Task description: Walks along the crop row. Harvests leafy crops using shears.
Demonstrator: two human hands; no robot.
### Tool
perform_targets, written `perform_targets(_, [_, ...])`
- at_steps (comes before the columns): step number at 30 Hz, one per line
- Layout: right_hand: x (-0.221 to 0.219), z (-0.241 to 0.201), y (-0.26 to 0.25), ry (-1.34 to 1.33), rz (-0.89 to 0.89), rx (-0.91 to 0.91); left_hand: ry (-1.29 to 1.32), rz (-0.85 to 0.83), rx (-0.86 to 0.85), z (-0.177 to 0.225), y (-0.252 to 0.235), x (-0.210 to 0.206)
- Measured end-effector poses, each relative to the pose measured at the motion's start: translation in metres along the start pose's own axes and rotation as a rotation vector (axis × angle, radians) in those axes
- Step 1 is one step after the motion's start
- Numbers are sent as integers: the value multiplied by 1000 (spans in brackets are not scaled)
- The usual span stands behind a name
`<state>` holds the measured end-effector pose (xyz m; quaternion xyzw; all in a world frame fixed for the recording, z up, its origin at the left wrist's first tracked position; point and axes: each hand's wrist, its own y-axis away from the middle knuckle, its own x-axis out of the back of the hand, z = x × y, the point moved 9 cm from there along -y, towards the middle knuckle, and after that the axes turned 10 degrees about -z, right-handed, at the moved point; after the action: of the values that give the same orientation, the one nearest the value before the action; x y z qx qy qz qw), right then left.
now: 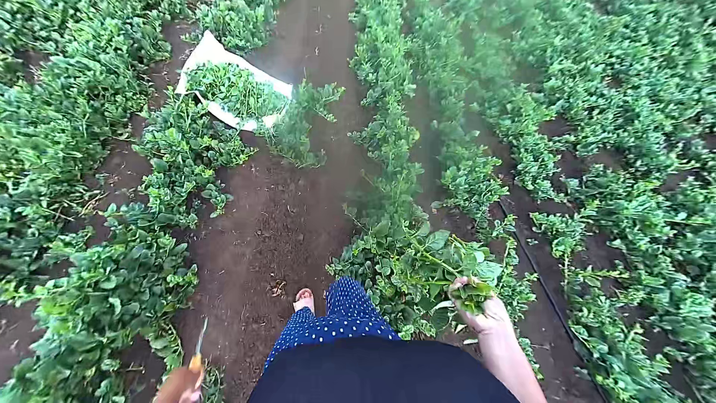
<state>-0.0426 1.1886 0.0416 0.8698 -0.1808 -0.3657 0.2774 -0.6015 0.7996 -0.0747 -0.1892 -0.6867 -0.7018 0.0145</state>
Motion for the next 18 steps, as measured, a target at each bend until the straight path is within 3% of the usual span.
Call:
perform_targets(2, [-26, -4, -23, -1, 2, -8, 6, 40, -53, 80, -37, 60])
perform_targets(4, [-49, -6, -51, 16, -2, -15, 28, 70, -131, 187, -26, 107])
perform_targets(7, [-83, -8, -102, 73, 33, -46, -26, 41, -258, 336, -4, 144])
perform_targets(9, [-106, -11, -140, 99, 70, -67, -51, 11, -303, 409, -9, 159])
perform_targets(11, [-126, -17, -183, 75, 95, -72, -32, -7, -315, 462, -27, 173])
perform_targets(14, [-164, -33, -257, -5, 69, -105, 20, -35, -240, 509, -60, 191])
perform_targets(18, [-237, -66, -319, -16, 71, -112, -109, -98, 21, 525, -79, 205])
